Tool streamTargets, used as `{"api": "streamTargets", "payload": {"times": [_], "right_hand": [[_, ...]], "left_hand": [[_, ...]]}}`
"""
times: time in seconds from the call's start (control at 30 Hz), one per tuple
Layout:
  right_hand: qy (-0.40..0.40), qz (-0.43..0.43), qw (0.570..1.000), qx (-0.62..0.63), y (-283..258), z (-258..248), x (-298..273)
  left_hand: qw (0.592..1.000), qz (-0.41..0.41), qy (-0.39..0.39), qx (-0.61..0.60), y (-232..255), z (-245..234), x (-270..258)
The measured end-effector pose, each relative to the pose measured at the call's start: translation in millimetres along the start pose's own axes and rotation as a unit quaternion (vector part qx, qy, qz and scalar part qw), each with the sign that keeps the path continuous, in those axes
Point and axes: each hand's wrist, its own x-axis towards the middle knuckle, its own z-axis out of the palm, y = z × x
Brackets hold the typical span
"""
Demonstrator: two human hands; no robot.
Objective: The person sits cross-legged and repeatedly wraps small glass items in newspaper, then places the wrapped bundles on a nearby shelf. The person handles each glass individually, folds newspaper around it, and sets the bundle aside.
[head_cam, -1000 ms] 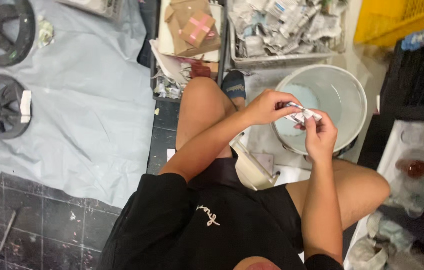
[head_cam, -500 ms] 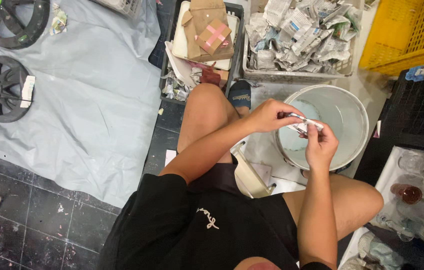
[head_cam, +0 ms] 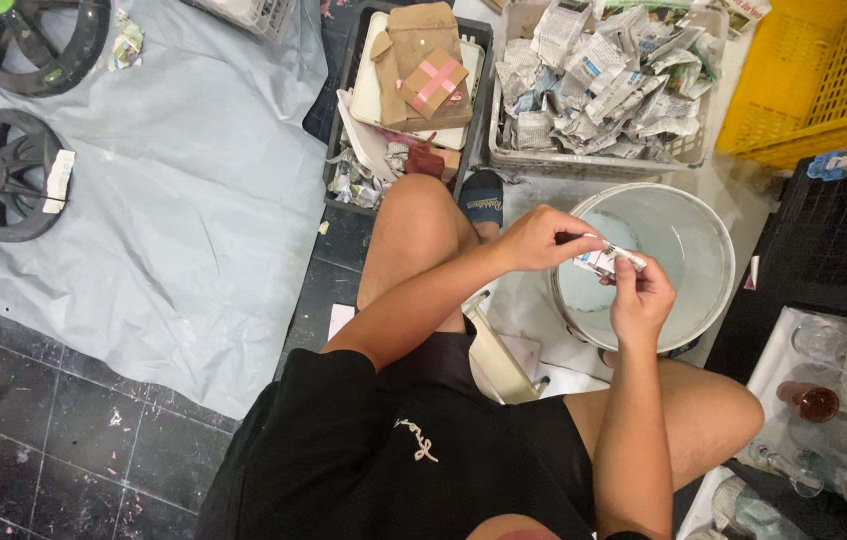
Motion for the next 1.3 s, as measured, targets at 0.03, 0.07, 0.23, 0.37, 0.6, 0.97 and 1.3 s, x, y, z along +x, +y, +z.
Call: {"api": "streamTargets", "payload": {"times": [0.03, 0.07, 0.23, 0.37, 0.6, 0.97, 1.3], "right_hand": [[-0.005, -0.004, 1.0, 0.001, -1, 1, 0], [-0.01, -0.008, 1.0, 0.001, -2, 2, -1], [-0.012, -0.04, 0.999, -0.001, -10, 8, -4], [0.027, -0.052, 0.998, -0.037, -13, 6, -6], [0.029, -0.053, 0.998, -0.012, -9, 4, -3], [-0.014, -0.047, 0.996, -0.076, 0, 2, -3], [-0.047, 0.015, 0.991, 0.128, 19, -5, -3]], "left_hand": [[0.999, 0.024, 0.015, -0.018, 0, 1, 0], [0.998, 0.049, 0.03, -0.037, 0, 2, -1], [0.997, 0.063, 0.027, -0.025, 2, 3, 1], [1.0, 0.01, -0.005, -0.027, 5, 8, 0], [0.997, 0.049, -0.009, -0.056, 4, 9, 2], [0.992, 0.039, 0.025, -0.115, -8, 16, 3], [0.994, 0.103, -0.001, -0.028, -2, 16, 1]]}}
